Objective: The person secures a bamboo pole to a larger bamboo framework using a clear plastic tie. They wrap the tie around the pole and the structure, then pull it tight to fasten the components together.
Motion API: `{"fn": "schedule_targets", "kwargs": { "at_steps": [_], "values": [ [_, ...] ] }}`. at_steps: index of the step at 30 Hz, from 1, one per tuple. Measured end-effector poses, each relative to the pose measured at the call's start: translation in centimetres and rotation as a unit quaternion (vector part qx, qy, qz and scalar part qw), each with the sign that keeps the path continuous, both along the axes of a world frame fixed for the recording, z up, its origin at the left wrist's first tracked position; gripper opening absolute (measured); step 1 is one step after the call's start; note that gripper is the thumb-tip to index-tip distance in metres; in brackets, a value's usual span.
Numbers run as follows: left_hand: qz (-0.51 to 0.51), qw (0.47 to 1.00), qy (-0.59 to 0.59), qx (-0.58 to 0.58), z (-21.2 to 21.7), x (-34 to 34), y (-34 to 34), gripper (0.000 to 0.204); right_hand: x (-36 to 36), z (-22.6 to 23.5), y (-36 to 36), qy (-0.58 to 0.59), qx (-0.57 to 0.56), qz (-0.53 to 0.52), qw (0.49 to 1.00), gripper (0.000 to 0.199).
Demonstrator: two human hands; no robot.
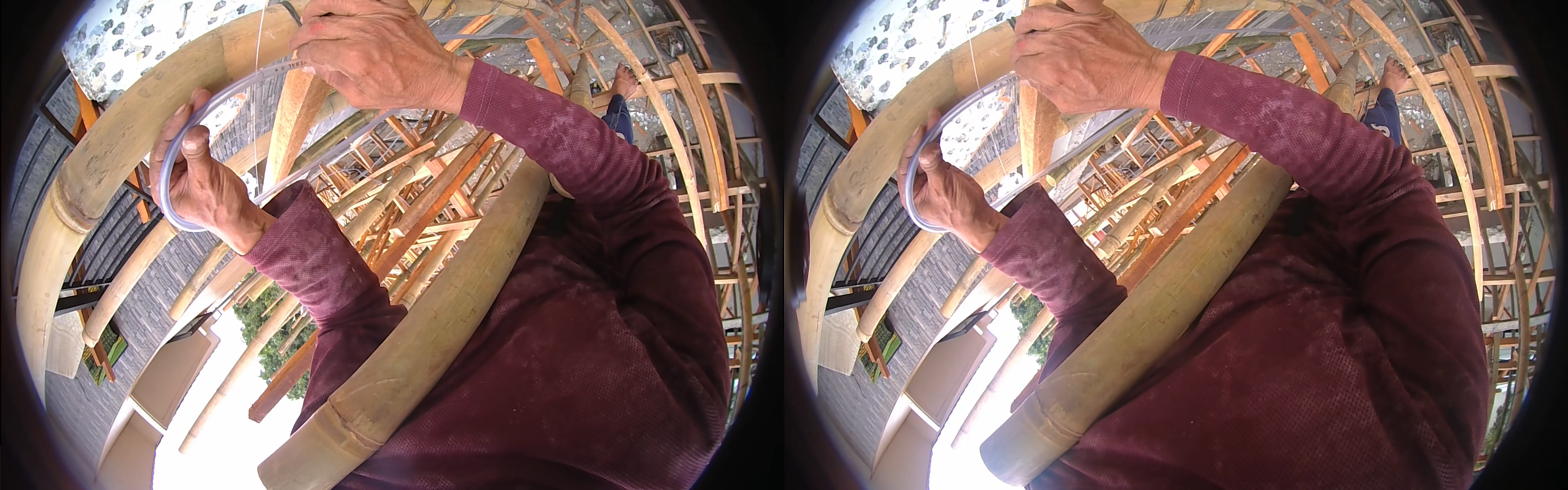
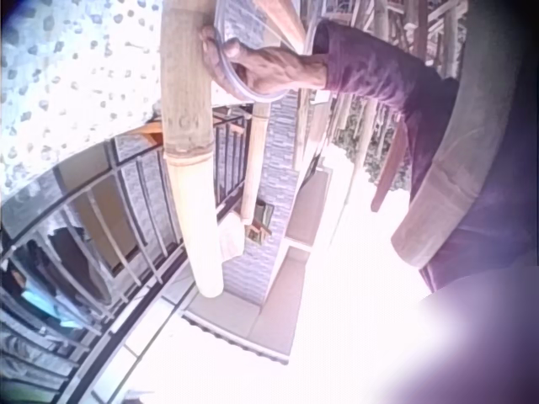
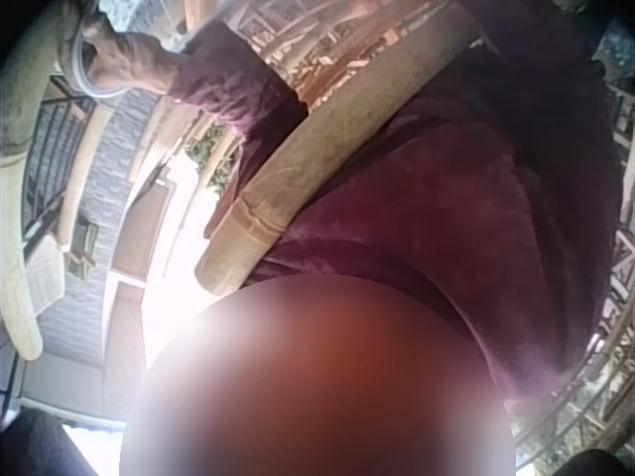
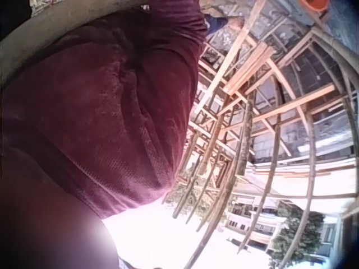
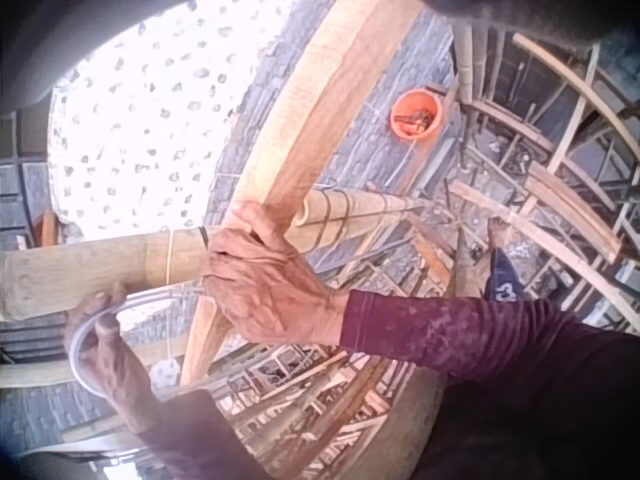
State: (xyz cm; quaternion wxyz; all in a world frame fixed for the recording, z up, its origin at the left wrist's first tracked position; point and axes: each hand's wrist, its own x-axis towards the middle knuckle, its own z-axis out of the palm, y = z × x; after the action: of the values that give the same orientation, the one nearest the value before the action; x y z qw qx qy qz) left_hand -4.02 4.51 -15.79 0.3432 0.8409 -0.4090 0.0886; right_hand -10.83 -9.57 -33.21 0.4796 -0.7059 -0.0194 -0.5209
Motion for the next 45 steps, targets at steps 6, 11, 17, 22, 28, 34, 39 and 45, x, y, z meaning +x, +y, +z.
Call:
{"fn": "schedule_targets", "kwargs": {
  "at_steps": [6, 11, 17, 22, 28, 34, 39, 45],
  "values": [
    [0.0, 1.0, -0.002, 0.001, 0.0, -0.12, -0.08, 0.04, -0.04, 0.0, 0.02, 0.004, 0.009, 0.012, 1.0, 0.01],
    [-0.006, 1.0, -0.001, 0.003, -0.02, -0.13, -0.09, 0.039, -0.07, -0.01, 0.01, 0.006, 0.011, 0.017, 1.0, 0.011],
    [0.0, 1.0, 0.004, -0.014, -0.12, -0.39, -0.44, 0.035, -0.03, -0.02, 0.07, 0.011, 0.008, 0.019, 1.0, 0.011],
    [-0.009, 1.0, 0.002, -0.014, -0.1, -0.31, -0.41, 0.035, -0.05, -0.04, 0.06, 0.012, 0.007, 0.016, 1.0, 0.011],
    [-0.019, 1.0, 0.005, 0.001, 0.07, 0.08, -0.01, 0.039, 0.05, -0.12, 0.15, 0.001, 0.017, 0.015, 1.0, 0.013],
    [-0.018, 1.0, 0.006, 0.0, 0.06, 0.06, 0.01, 0.039, -0.07, -0.07, 0.09, -0.001, 0.02, 0.016, 1.0, 0.012],
    [-0.021, 1.0, -0.002, 0.005, 0.02, 0.05, 0.0, 0.039, -0.16, 0.02, -0.07, 0.013, 0.011, 0.019, 1.0, 0.01],
    [-0.023, 1.0, 0.001, 0.006, 0.14, 0.13, 0.1, 0.039, -0.09, -0.01, -0.01, 0.007, 0.013, 0.015, 1.0, 0.01]
  ]
}}
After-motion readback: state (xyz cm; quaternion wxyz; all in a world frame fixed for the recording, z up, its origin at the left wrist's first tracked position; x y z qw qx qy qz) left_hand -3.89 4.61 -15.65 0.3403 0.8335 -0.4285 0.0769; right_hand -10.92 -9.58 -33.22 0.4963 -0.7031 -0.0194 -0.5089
